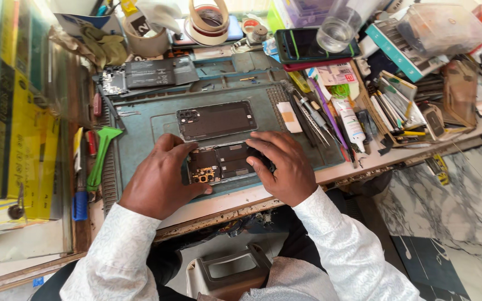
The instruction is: The person disassembles a smartphone on a cluttered workbench. They use a screwdriver to remove screws from the back cover and internal components, then use tweezers to lift and remove small parts. The phone is opened to reveal the internal circuitry and battery.
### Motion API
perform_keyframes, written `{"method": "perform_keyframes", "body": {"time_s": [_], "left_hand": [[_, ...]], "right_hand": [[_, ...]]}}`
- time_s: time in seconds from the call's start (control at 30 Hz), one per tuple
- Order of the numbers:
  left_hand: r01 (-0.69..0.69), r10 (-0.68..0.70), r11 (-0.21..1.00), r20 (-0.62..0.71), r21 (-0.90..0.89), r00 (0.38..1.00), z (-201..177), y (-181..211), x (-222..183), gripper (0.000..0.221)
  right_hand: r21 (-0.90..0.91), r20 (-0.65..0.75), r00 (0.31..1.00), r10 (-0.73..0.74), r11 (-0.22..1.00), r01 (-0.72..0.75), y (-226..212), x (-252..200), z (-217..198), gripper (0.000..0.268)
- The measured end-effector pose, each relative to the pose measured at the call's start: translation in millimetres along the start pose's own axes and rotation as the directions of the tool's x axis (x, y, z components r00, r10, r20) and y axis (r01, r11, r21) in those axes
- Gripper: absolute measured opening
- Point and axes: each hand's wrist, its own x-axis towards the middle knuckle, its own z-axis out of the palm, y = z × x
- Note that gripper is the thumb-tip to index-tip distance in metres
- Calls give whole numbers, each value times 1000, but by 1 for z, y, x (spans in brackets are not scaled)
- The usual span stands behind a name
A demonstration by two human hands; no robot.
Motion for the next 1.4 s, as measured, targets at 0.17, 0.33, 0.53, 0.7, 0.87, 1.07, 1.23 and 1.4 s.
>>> {"method": "perform_keyframes", "body": {"time_s": [0.17,0.33,0.53,0.7,0.87,1.07,1.23,1.4], "left_hand": [[4,-4,1000,-7,9,1000,-2,0,-1,80],[21,-21,1000,10,13,1000,-1,0,1,79],[35,-34,999,-11,12,999,1,4,2,77],[36,-36,999,-8,16,999,-1,6,0,83],[34,-34,999,37,15,999,-10,4,-1,94],[29,-35,995,61,93,998,-14,5,0,87],[68,-76,993,87,98,993,-12,7,1,91],[48,-51,997,63,60,997,-12,4,0,91]], "right_hand": [[-13,-126,988,90,996,-92,34,-4,-22,23],[-157,-82,966,246,954,-256,81,8,-70,22],[-324,70,948,310,906,-273,99,25,-76,26],[-437,100,892,440,825,-358,101,33,-70,25],[-299,-30,900,436,855,-424,108,33,-69,28],[398,-146,894,423,853,-338,102,13,-74,23],[654,-146,937,318,741,-150,60,-15,-45,50],[689,-180,927,329,714,-120,31,-22,-20,74]]}}
